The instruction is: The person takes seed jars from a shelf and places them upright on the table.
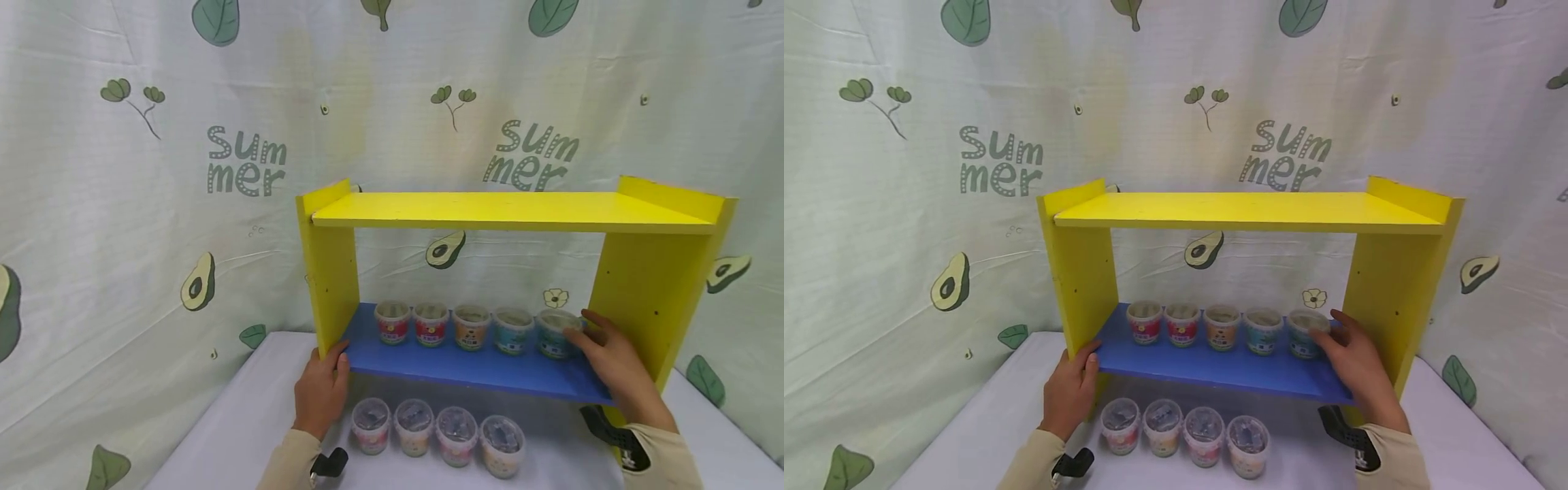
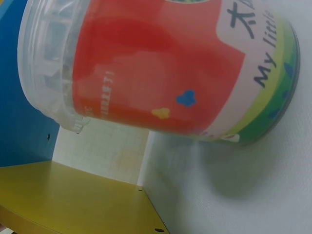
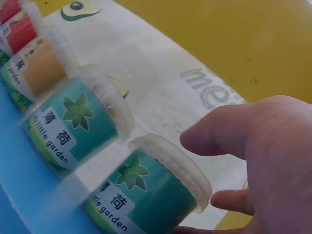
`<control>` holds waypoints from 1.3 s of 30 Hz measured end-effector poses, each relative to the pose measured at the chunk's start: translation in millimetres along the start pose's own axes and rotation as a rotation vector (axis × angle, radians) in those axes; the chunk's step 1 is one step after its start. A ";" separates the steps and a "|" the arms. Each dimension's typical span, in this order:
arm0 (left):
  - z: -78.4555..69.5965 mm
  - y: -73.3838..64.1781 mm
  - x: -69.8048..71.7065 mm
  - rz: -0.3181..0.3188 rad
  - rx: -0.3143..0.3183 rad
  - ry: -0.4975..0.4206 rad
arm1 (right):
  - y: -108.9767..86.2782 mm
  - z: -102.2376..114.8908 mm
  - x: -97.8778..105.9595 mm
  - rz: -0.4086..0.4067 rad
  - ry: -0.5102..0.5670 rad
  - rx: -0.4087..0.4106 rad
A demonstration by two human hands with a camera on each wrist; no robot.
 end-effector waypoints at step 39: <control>1.4 0.4 -1.7 0.021 0.011 0.010 | 2.8 2.9 -9.7 -0.049 -0.164 0.082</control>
Point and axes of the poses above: each hand's wrist, its own y-axis towards the middle knuckle, its own x-axis out of the back of the hand, z = x × y, the point moved 7 cm from there along y, towards the middle knuckle, and after that the axes turned 3 degrees about z, right-handed, at the moved point
